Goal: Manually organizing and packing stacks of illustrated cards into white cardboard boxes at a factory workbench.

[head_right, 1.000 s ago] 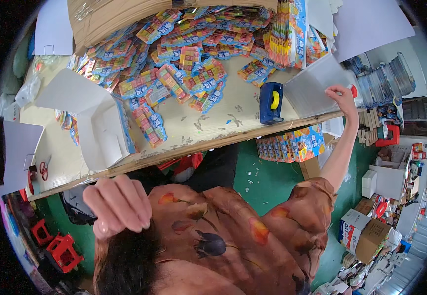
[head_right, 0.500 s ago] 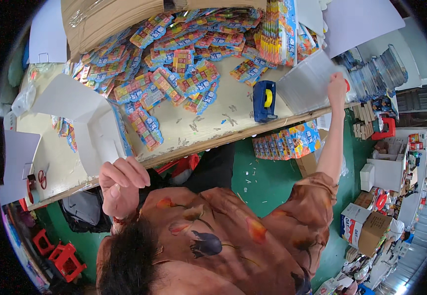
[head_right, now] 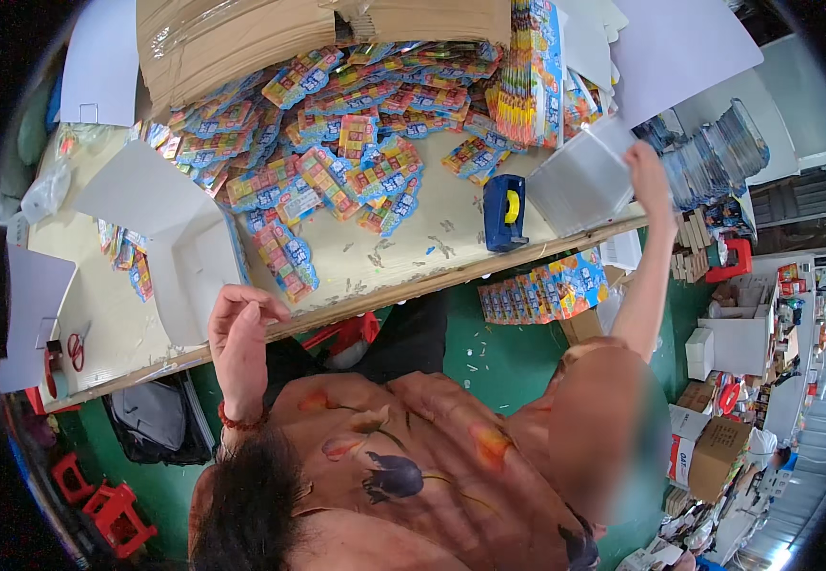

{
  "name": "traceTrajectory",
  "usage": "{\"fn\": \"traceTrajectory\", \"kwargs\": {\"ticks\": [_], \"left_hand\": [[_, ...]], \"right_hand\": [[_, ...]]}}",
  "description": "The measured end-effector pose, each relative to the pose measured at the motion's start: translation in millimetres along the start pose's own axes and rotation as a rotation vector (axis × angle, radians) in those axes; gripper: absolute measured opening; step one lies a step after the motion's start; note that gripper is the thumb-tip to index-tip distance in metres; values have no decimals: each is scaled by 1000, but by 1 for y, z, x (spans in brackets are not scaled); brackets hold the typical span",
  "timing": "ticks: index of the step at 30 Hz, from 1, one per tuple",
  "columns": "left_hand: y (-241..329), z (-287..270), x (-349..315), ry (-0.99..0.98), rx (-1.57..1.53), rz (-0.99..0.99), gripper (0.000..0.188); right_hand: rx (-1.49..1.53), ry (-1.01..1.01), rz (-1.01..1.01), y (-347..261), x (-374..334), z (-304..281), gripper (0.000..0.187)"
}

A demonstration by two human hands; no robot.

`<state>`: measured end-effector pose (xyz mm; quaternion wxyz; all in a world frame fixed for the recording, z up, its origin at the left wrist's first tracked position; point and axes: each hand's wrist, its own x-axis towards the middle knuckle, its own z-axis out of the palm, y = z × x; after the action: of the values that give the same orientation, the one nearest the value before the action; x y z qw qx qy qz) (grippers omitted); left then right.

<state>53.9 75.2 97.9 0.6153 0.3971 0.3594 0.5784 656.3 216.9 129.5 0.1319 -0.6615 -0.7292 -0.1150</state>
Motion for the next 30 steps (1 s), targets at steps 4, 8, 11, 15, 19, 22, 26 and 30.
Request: {"fn": "traceTrajectory", "kwargs": {"ticks": [4,8,11,15,19,22,26,30], "left_hand": [[-2,0,-3,-18,12,-29,10],[-22,12,13,-50,135,-34,24],[-53,27,25,-287,189,-44,70],[-90,51,31,-166,-282,-122,63],[-78,38,35,-69,-243,-119,60],[-71,17,27,-59,-222,-152,60],[-59,5,21,-63,-83,-136,55],[-55,-10,24,-118,28,-198,49]], "right_hand": [[-256,116,-45,-57,-53,13,10],[-40,405,14,-164,-72,-5,5],[357,362,-13,-274,-80,2,10],[737,196,-204,-382,-87,30,18],[1118,-81,-69,-413,-77,48,20],[1363,-430,-20,-420,-64,54,30],[1324,-629,-71,-420,-54,54,25],[1435,-722,-40,-420,-54,52,25]]}}
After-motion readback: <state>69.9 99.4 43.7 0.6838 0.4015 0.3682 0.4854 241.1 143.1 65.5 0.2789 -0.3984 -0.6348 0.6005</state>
